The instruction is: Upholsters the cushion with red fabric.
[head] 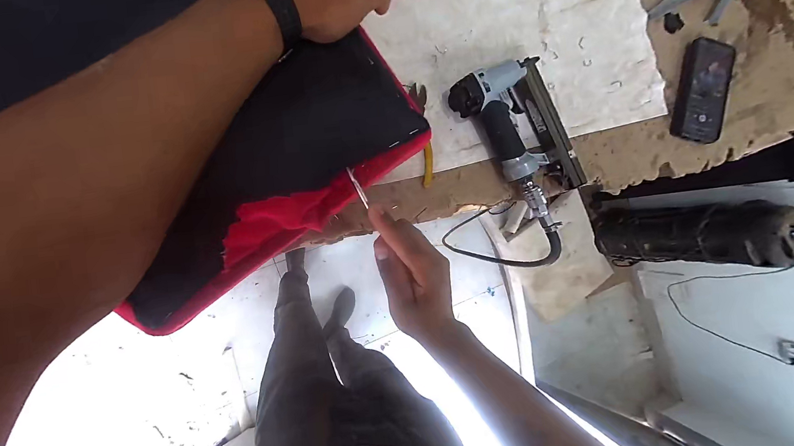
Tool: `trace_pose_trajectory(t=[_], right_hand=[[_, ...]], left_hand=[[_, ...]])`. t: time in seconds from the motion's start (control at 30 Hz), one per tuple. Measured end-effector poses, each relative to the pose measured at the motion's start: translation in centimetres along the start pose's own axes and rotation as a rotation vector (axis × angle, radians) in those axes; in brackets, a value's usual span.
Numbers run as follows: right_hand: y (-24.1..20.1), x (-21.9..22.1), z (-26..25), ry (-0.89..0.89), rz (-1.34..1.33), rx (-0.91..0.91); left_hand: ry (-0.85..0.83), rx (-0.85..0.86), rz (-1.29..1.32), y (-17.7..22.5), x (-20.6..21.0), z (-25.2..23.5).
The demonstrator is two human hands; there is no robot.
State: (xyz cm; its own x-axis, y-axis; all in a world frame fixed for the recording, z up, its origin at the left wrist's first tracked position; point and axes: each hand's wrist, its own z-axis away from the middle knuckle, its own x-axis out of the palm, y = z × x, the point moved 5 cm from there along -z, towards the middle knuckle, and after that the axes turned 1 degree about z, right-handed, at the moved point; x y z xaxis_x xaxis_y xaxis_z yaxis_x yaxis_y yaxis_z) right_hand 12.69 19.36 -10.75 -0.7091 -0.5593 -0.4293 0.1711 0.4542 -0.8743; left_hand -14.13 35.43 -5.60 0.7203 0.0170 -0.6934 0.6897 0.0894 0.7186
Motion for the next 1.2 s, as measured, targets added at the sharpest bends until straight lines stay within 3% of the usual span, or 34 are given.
trace_pose_trajectory(t=[0.13,0.27,0.4,0.53,0.7,1.0,1.2], right_hand=[[-1.2,-1.2,0.3,-0.069,-0.082,0.093],[-6.1,-6.1,-1.7,-0.287,0.290,0.126],[-10.4,-8.1,-5.1,-0.490,0.640,0.015],[-13.0,-7.6,-7.6,-0.648,0.838,-0.112],[-14.7,-6.8,-9.5,-0.749,0.984,-0.147],[-16.2,-5.7,-13.1,-0.986,1.088,-0.222],[-17.7,-4.1,-15.5,-1.109,1.195,-0.071]], left_hand=[[-0.015,-0.001,0.010,-0.3,0.3,0.3],[-0.021,0.023,0.022,0.1,0.1,0.7],[-0.002,0.039,0.058,0.7,-0.1,0.7],[0.012,-0.025,0.038,0.7,-0.7,0.6],[-0.027,-0.015,-0.131,1.2,-1.3,0.5],[-0.051,0.022,-0.427,1.3,-2.1,-0.2],[-0.027,0.042,-0.410,1.3,-2.1,0.0]])
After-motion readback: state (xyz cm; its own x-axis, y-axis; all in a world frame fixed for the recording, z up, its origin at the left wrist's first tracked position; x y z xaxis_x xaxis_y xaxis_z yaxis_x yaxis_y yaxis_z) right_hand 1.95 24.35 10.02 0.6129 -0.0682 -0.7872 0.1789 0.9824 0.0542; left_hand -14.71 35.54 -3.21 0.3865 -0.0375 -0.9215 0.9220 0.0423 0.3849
